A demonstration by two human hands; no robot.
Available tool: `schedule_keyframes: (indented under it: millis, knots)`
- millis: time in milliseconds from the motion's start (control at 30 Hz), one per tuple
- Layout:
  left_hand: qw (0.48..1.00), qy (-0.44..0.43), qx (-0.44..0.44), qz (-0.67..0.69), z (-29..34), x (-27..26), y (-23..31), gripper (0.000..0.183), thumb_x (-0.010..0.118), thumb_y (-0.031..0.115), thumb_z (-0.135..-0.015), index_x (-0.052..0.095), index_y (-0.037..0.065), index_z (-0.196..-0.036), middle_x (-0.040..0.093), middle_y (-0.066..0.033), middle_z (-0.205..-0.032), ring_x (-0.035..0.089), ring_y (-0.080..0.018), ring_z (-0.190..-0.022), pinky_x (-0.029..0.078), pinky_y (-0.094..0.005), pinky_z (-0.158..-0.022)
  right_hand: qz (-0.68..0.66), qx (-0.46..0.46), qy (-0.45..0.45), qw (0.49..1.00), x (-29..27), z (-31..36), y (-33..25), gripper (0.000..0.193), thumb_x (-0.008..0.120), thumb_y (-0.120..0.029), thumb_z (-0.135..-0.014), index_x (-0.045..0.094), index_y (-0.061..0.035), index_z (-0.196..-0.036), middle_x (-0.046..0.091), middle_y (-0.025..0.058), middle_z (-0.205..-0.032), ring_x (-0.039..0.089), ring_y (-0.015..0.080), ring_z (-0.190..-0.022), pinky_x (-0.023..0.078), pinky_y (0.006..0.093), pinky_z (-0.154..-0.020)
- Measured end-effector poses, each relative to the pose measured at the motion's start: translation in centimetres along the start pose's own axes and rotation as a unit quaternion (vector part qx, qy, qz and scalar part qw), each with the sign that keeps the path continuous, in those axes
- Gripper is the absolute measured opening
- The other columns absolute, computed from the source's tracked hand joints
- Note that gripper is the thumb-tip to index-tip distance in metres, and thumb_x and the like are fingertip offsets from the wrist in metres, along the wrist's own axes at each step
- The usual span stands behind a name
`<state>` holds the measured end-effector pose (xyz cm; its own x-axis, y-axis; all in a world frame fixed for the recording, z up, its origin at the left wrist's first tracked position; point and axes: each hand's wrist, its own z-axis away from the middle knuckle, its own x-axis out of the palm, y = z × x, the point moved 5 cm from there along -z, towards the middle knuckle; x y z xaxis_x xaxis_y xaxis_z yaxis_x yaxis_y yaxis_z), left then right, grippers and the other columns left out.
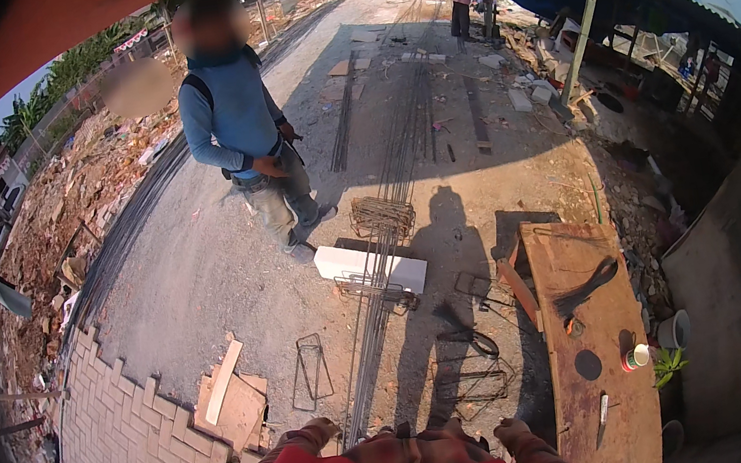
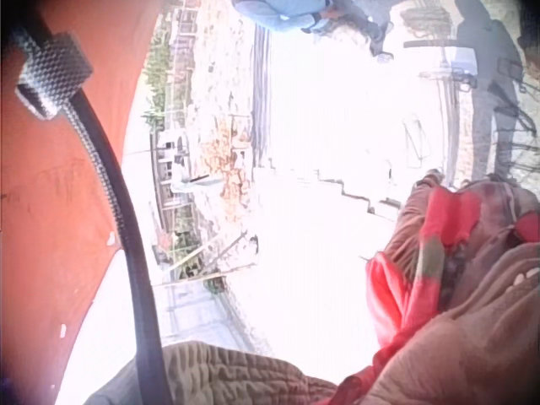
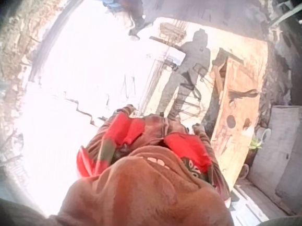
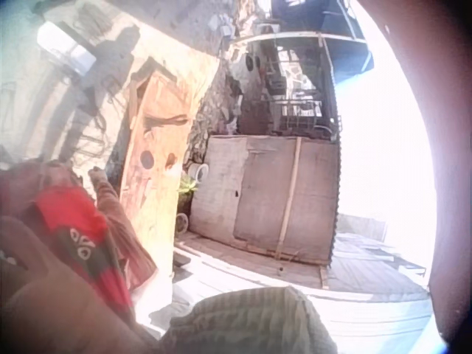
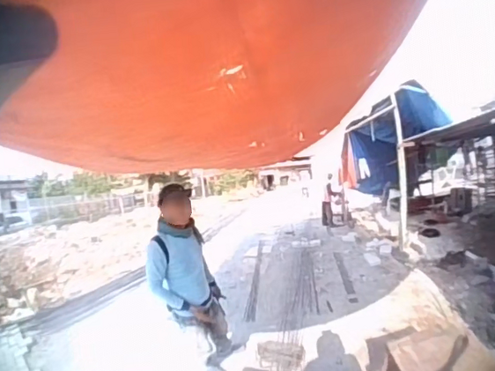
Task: The person uses a tape measure and pliers to assemble a steel rebar reinforcement cage, tying wire around rebar rings and longitudinal bars while working on the ground.
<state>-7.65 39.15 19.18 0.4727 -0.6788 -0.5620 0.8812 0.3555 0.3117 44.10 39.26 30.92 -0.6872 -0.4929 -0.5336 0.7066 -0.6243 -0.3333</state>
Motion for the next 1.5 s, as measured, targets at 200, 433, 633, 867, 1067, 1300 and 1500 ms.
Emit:
schedule_keyframes:
  millis: [200, 433, 633, 867, 1067, 1300, 1500]
  knots:
    - [0.995, 0.009, -0.053, 0.080, 2.2, 2.0, -1.2, 0.045, 0.057, 0.044, -0.079, 0.067, 0.005, -0.100, 0.065, -0.0151, -0.101, 0.060, -0.0309, -0.100, 0.045, -0.0390, -0.087, -0.006, -0.027, -0.034, 0.999, -3.1, 2.5, -8.3, 0.034, 0.056, -0.019, -0.078, 0.062, -0.0047, -0.107, 0.065, 0.0124, -0.086, 0.062, 0.0238, -0.074, 0.051, 0.0392, -0.061]
    - [0.991, -0.022, -0.051, 0.126, 7.2, 1.6, 7.6, 0.063, 0.057, 0.056, -0.071, 0.063, 0.007, -0.111, 0.060, -0.0187, -0.113, 0.055, -0.0325, -0.109, 0.042, -0.0379, -0.092, 0.111, -0.009, -0.049, 0.993, -0.3, -5.7, -1.6, 0.039, 0.056, -0.025, -0.076, 0.061, -0.0038, -0.109, 0.067, 0.0101, -0.096, 0.062, 0.0281, -0.093, 0.048, 0.0338, -0.079]
    - [0.994, 0.014, 0.110, 0.001, 13.4, -5.0, 16.3, 0.063, 0.060, 0.054, -0.074, 0.060, 0.005, -0.112, 0.060, -0.0207, -0.111, 0.054, -0.0356, -0.110, 0.041, -0.0400, -0.094, -0.047, -0.040, -0.119, 0.991, -0.5, -4.3, -4.0, 0.027, 0.058, -0.020, -0.076, 0.067, -0.0035, -0.095, 0.064, 0.0087, -0.070, 0.061, 0.0167, -0.060, 0.048, 0.0320, -0.056]
    - [0.983, -0.134, -0.115, 0.043, 12.9, 4.5, 6.4, 0.072, 0.061, 0.057, -0.070, 0.056, 0.001, -0.116, 0.057, -0.0232, -0.116, 0.054, -0.0361, -0.110, 0.043, -0.0401, -0.092, 0.156, -0.285, -0.252, 0.912, 1.4, 2.1, -12.6, 0.040, 0.055, -0.033, -0.077, 0.061, -0.0095, -0.109, 0.063, 0.0186, -0.099, 0.060, 0.0354, -0.095, 0.047, 0.0401, -0.084]
    - [0.957, -0.244, -0.076, 0.139, 18.3, 5.8, 14.1, 0.053, 0.056, 0.047, -0.081, 0.059, 0.008, -0.115, 0.063, -0.0160, -0.109, 0.058, -0.0290, -0.105, 0.044, -0.0357, -0.088, 0.218, -0.216, -0.259, 0.916, 4.4, 4.3, -5.7, 0.038, 0.058, -0.024, -0.078, 0.058, -0.0098, -0.113, 0.059, 0.0180, -0.105, 0.055, 0.0346, -0.102, 0.045, 0.0403, -0.087]
    - [0.868, -0.326, 0.000, 0.374, 19.2, 6.7, 9.2, 0.019, 0.061, 0.021, -0.083, 0.061, 0.004, -0.089, 0.063, -0.0064, -0.082, 0.060, -0.0157, -0.080, 0.047, -0.0315, -0.073, 0.172, -0.166, -0.378, 0.895, 6.3, 5.7, -5.8, 0.043, 0.057, -0.013, -0.072, 0.056, -0.0043, -0.114, 0.062, 0.0201, -0.101, 0.058, 0.0369, -0.100, 0.047, 0.0401, -0.084]
    - [0.789, 0.083, -0.338, 0.506, 4.3, 18.7, -10.2, 0.022, 0.063, 0.026, -0.084, 0.061, 0.005, -0.090, 0.061, -0.0021, -0.077, 0.056, -0.0118, -0.068, 0.046, -0.0268, -0.064, 0.055, -0.097, -0.396, 0.911, 17.6, -10.0, -6.3, 0.021, 0.057, -0.010, -0.080, 0.055, -0.0013, -0.099, 0.061, 0.0169, -0.080, 0.062, 0.0280, -0.075, 0.049, 0.0328, -0.071]
